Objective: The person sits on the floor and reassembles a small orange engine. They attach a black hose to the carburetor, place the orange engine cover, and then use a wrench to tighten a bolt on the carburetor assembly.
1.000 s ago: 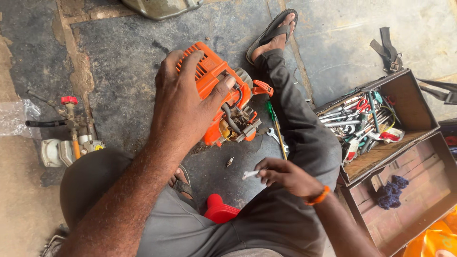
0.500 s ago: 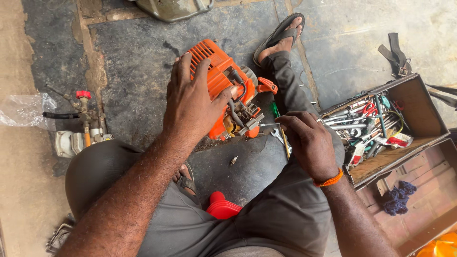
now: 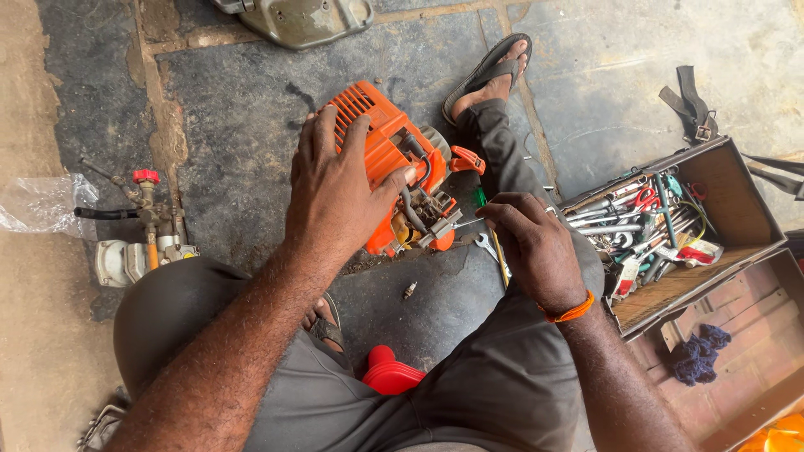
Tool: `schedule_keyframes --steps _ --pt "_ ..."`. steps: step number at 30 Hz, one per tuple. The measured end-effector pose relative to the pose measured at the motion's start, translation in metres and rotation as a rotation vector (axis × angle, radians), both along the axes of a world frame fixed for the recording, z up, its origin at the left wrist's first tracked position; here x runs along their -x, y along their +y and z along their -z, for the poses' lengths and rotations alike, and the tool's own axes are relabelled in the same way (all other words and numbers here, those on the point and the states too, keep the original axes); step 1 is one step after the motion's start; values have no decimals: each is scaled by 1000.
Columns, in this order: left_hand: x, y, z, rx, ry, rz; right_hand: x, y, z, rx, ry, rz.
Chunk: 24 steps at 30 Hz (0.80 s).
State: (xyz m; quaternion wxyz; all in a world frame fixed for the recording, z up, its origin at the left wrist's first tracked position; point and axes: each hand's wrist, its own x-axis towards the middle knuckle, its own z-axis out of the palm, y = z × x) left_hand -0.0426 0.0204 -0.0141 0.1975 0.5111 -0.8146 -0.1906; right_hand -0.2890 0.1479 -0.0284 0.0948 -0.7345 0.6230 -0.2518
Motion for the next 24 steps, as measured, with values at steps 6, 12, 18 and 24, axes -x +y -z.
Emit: schedule_keyframes --steps 6,12,18,24 --pt "1 -4 -8 -34 -20 -6 0 -13 1 29 8 -18" --pt "2 -2 -13 -63 -56 -15 4 -20 9 6 2 -26" --pt "3 -5 -14 -51 -68 0 4 -18 16 -74 -145 33" --pt "5 -6 -19 -71 -102 17 0 -5 27 -180 -276 103"
